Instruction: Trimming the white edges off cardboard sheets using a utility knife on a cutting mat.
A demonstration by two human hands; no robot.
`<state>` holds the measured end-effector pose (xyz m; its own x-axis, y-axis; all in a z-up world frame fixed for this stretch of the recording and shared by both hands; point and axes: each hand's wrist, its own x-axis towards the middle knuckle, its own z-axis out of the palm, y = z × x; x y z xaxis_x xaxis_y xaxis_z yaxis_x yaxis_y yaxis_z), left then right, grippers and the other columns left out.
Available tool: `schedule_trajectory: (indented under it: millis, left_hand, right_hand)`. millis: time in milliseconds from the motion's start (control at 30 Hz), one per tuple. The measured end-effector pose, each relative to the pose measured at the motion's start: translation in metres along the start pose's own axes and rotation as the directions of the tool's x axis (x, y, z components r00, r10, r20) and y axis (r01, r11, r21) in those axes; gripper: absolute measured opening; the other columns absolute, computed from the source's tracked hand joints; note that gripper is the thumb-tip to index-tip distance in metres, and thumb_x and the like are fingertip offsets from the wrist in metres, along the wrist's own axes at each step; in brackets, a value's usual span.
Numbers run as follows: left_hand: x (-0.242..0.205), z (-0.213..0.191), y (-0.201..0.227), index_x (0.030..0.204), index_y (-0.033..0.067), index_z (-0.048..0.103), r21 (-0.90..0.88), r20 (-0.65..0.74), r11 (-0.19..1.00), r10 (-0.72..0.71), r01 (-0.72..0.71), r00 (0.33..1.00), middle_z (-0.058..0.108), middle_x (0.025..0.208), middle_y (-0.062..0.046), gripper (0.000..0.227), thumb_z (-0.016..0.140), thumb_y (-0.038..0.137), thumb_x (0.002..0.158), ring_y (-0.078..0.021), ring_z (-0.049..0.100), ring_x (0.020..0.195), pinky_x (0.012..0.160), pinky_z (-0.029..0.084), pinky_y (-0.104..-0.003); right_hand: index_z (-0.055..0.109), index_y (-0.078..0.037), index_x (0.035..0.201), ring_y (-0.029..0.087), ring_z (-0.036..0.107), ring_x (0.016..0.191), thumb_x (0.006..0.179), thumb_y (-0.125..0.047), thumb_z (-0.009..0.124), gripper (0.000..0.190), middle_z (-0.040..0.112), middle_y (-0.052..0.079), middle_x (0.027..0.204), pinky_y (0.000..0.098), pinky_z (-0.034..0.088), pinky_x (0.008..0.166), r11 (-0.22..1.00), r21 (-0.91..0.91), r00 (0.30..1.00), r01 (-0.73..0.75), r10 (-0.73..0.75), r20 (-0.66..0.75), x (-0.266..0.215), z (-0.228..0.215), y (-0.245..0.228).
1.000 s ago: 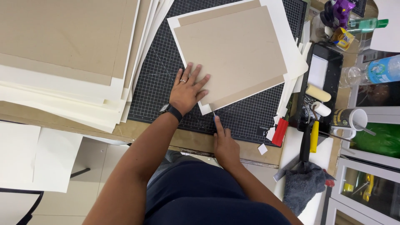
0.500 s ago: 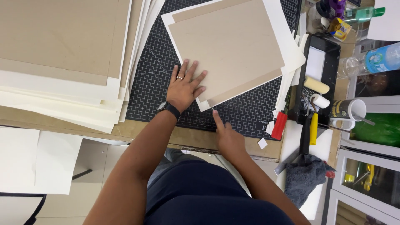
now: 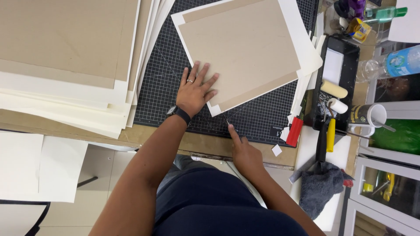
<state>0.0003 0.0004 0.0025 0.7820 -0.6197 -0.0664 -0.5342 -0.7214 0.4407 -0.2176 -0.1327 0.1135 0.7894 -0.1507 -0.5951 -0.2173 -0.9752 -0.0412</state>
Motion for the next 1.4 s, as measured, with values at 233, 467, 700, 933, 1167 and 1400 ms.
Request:
schedule_trajectory:
  millis: [233,467,700,933,1167,1400]
  left_hand:
    - [0.007,0.007,-0.008,0.158,0.0406,0.040,-0.013,-0.069,0.999,0.032,-0.033,0.997,0.023,0.171,0.001,0.057,0.043,0.062,0.105,-0.0290,0.005,0.160,0.129,-0.005,-0.051]
    - [0.098,0.003,-0.039,0.151,0.0278,0.053,0.024,-0.220,0.999,0.039,-0.034,0.975,0.039,0.160,-0.008,0.056,0.061,0.051,0.101,-0.0343,0.023,0.153,0.126,0.010,-0.060]
    - [0.204,-0.043,-0.055,0.161,0.0173,0.025,-0.035,0.011,0.976,-0.217,0.217,0.976,0.024,0.167,-0.017,0.100,0.070,0.060,0.083,-0.0400,0.014,0.154,0.122,0.014,-0.061]
    - [0.156,-0.047,-0.059,0.155,0.0111,0.042,-0.011,-0.146,0.990,-0.142,0.142,0.979,0.055,0.142,-0.023,0.093,0.069,0.067,0.086,-0.0511,0.043,0.134,0.106,0.038,-0.063]
    - [-0.001,-0.061,-0.043,0.148,0.0155,0.057,-0.171,-0.157,0.954,-0.272,0.245,0.949,0.057,0.132,-0.015,0.062,0.068,0.049,0.096,-0.0375,0.052,0.127,0.107,0.038,-0.057]
    - [-0.069,-0.040,-0.028,0.148,0.0162,0.054,-0.297,-0.141,0.888,-0.404,0.351,0.904,0.047,0.133,-0.017,0.065,0.074,0.043,0.092,-0.0447,0.047,0.124,0.103,0.037,-0.060]
  right_hand:
    - [0.007,-0.029,0.168,0.045,0.071,0.097,0.107,-0.028,0.034,0.067,0.062,0.022,0.125,0.0507,0.059,0.077,0.977,0.215,1.000,-0.002,0.001,0.004,-0.008,-0.019,0.010]
    - [0.037,-0.017,0.151,0.039,0.077,0.087,0.098,-0.032,0.067,0.063,0.074,0.024,0.101,0.0479,0.060,0.075,0.559,0.828,0.934,-0.051,0.319,-0.158,0.034,-0.008,0.042]
    - [0.051,-0.005,0.140,0.023,0.068,0.106,0.096,-0.023,0.064,0.049,0.063,0.009,0.120,0.0382,0.066,0.088,-0.090,0.970,0.806,0.226,0.576,-0.134,0.091,-0.011,0.052]
    - [0.056,-0.007,0.129,0.026,0.067,0.114,0.095,-0.024,0.065,0.038,0.062,0.009,0.121,0.0415,0.065,0.094,-0.178,0.965,0.811,0.191,0.583,-0.053,0.085,-0.013,0.055]
    - [0.052,0.001,0.126,0.029,0.070,0.099,0.102,-0.027,0.065,0.039,0.060,0.014,0.109,0.0458,0.064,0.083,0.063,0.995,0.772,0.075,0.628,-0.098,0.064,0.002,0.070]
    - [0.059,-0.006,0.130,0.026,0.073,0.087,0.103,-0.030,0.068,0.037,0.068,0.011,0.102,0.0417,0.061,0.076,0.295,0.949,0.761,0.111,0.589,-0.272,0.129,-0.020,0.115]
